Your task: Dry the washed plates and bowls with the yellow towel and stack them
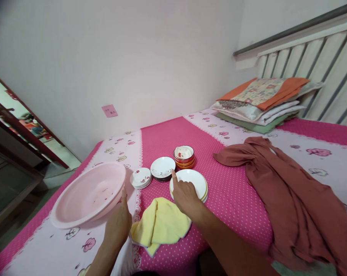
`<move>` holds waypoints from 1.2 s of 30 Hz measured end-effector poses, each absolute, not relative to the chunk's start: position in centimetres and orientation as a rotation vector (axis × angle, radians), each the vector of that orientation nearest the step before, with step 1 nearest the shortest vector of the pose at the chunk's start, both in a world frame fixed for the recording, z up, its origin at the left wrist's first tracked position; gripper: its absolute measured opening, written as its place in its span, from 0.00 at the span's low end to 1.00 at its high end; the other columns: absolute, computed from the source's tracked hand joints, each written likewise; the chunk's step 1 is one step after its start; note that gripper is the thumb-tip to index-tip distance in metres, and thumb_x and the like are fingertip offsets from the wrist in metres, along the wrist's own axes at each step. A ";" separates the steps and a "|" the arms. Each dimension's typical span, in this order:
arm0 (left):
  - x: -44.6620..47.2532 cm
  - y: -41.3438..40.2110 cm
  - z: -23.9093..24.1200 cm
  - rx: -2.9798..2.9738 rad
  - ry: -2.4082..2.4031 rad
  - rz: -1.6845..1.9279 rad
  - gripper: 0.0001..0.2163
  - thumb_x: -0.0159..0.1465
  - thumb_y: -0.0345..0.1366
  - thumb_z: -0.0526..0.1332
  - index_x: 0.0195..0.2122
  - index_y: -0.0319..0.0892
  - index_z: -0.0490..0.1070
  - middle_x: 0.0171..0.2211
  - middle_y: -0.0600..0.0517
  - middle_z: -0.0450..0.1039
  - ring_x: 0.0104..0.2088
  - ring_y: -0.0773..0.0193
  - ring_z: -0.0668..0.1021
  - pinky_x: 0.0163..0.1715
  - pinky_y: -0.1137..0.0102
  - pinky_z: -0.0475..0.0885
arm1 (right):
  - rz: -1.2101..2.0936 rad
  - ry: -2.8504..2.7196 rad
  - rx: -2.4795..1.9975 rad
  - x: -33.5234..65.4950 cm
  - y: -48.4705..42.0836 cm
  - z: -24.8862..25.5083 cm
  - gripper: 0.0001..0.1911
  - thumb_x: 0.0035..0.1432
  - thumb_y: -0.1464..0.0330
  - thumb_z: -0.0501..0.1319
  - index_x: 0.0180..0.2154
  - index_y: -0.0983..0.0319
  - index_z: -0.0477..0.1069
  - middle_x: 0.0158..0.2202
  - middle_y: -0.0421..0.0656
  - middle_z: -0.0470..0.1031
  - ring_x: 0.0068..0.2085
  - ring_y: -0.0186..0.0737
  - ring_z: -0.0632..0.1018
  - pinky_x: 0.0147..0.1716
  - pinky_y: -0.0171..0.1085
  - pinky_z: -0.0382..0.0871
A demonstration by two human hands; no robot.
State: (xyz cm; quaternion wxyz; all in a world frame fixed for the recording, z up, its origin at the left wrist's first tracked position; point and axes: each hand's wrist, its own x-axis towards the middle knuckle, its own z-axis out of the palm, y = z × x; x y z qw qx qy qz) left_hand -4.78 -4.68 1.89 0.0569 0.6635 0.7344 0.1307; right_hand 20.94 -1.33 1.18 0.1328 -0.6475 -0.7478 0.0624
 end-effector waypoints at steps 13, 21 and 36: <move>2.2 -6.1 -1.1 0.803 1.252 1.120 0.22 0.53 0.42 0.75 0.46 0.36 0.77 0.46 0.37 0.82 0.44 0.53 0.84 0.46 0.61 0.78 | 0.510 -1.163 -1.555 30.8 -5.2 -5.9 0.26 0.62 0.50 0.54 0.47 0.64 0.76 0.47 0.56 0.82 0.46 0.52 0.82 0.48 0.47 0.75; 5.9 -0.1 -1.9 0.752 1.237 1.099 0.07 0.68 0.35 0.66 0.44 0.38 0.77 0.46 0.47 0.79 0.46 0.59 0.81 0.49 0.59 0.78 | 0.739 -0.871 -1.609 34.6 -2.6 -9.0 0.33 0.55 0.50 0.59 0.53 0.66 0.77 0.57 0.59 0.78 0.55 0.56 0.81 0.55 0.51 0.76; 10.9 6.5 -5.2 0.701 1.489 0.724 0.18 0.69 0.42 0.65 0.57 0.40 0.72 0.55 0.44 0.75 0.48 0.54 0.80 0.46 0.55 0.79 | 0.905 -1.047 -1.679 33.2 4.0 -10.5 0.17 0.62 0.57 0.62 0.37 0.66 0.81 0.35 0.48 0.85 0.39 0.46 0.84 0.43 0.43 0.77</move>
